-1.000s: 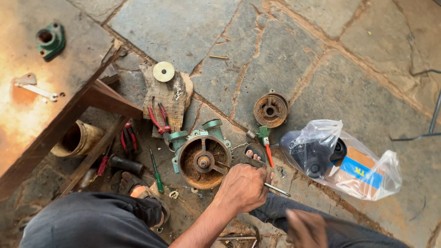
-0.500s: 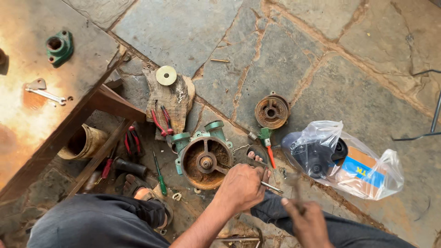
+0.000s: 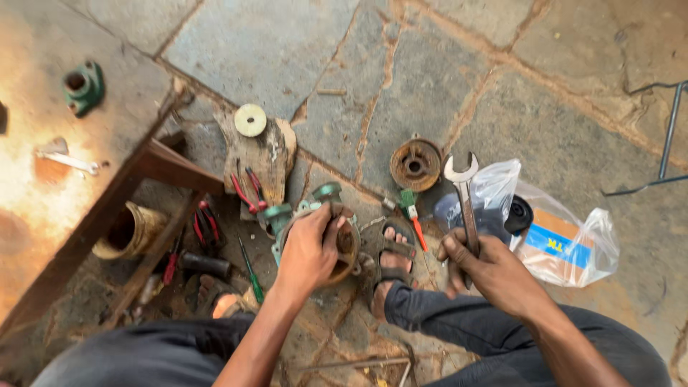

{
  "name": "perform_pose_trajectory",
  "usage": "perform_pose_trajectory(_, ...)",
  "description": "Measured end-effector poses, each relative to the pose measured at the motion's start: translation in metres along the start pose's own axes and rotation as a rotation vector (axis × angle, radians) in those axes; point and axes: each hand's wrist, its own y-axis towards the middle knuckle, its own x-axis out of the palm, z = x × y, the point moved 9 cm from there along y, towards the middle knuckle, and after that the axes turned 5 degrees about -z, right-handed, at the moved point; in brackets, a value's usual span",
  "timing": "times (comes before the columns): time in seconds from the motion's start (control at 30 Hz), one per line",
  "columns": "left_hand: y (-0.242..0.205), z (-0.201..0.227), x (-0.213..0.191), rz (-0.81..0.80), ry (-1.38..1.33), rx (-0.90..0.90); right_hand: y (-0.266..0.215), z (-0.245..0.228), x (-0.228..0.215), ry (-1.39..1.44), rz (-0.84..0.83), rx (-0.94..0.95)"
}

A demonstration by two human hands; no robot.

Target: The person is repairing a motor by using a wrench and hammer to loosen and remove a bolt from the motor housing. The person repeatedly strikes the wrench with the hammer to loosen the bolt, then removes it by hand.

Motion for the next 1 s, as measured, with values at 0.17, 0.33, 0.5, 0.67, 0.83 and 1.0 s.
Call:
perform_pose_trajectory(0.17,0.002,0.013,-0.016,-0.080,-0.042,-0.009,-0.002,-0.037,0.010,-0.097,-0.012,0.117)
perform_pose_trajectory(0.33,0.003,0.010,-0.011,0.012,-0.179,0.051,0.003,-0.062,0.041,-0.066,-0.138,-0.091)
perform_pose_trajectory(0.5,-0.006,0.003,-0.002,0.036,-0.092,0.178,-0.008,-0.051,0.044,-0.092,-0.111,-0.116)
perform_pose_trajectory(0.67,-0.017,0.014,0.005,0.008,-0.033,0.296,-0.028,-0.058,0.035,-0.147,0.046,-0.241)
perform_pose_trajectory(0.83,-0.024,0.023,0.010,-0.028,-0.045,0.371,-0.084,-0.108,0.033,-0.426,0.335,-0.781)
perform_pose_trajectory(1.0,-0.024,0.026,0.017,-0.049,-0.002,0.362,-0.095,-0.116,0.031,-0.463,0.420,-0.690)
